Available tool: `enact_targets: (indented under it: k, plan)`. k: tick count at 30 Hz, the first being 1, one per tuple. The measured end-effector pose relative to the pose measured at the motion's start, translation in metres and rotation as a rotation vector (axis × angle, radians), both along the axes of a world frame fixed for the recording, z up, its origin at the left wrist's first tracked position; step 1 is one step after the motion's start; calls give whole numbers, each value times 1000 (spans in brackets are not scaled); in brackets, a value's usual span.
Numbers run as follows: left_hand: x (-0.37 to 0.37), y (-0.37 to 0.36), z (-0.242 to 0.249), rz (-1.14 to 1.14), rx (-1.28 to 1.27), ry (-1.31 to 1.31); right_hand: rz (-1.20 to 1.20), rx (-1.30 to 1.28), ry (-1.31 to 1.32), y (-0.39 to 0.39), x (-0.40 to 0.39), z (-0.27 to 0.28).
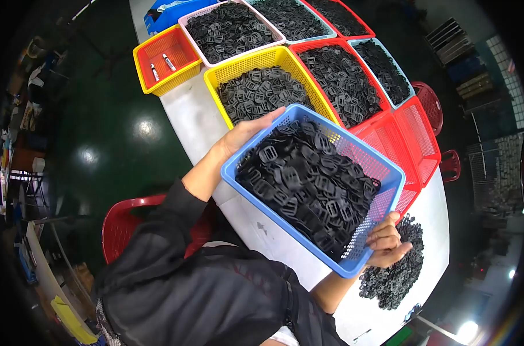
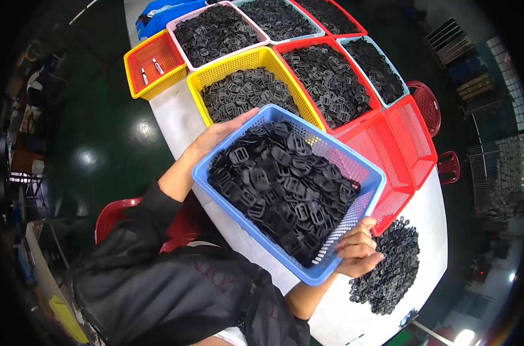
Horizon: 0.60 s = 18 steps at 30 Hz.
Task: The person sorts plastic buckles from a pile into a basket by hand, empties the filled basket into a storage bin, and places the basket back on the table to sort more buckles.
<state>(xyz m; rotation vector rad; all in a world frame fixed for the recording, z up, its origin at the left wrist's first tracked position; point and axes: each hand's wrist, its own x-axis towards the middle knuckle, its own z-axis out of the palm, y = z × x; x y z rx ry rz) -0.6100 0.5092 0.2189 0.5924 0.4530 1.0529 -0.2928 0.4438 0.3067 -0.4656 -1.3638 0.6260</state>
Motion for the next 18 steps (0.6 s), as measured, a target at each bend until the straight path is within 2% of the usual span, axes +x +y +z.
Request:
enact_targets:
  k: [2,6,10,15,18]
  plan:
    - [-8,16,-6,-4,-149,-156,-34,-39,-39,18,-20,1]
    - [-23,49,-26,-44,-93,-14,-135,-166,-36,55,-57,5]
    - [-44,83,-69,82,188,487,-96,-207,-93,87,-84,15]
    - [-54,102,-73,168,217,495,-77,-251,-134,116,-109,24]
    - [-59,108,-76,206,92,332,-97,-277,-133,129,-124,30]
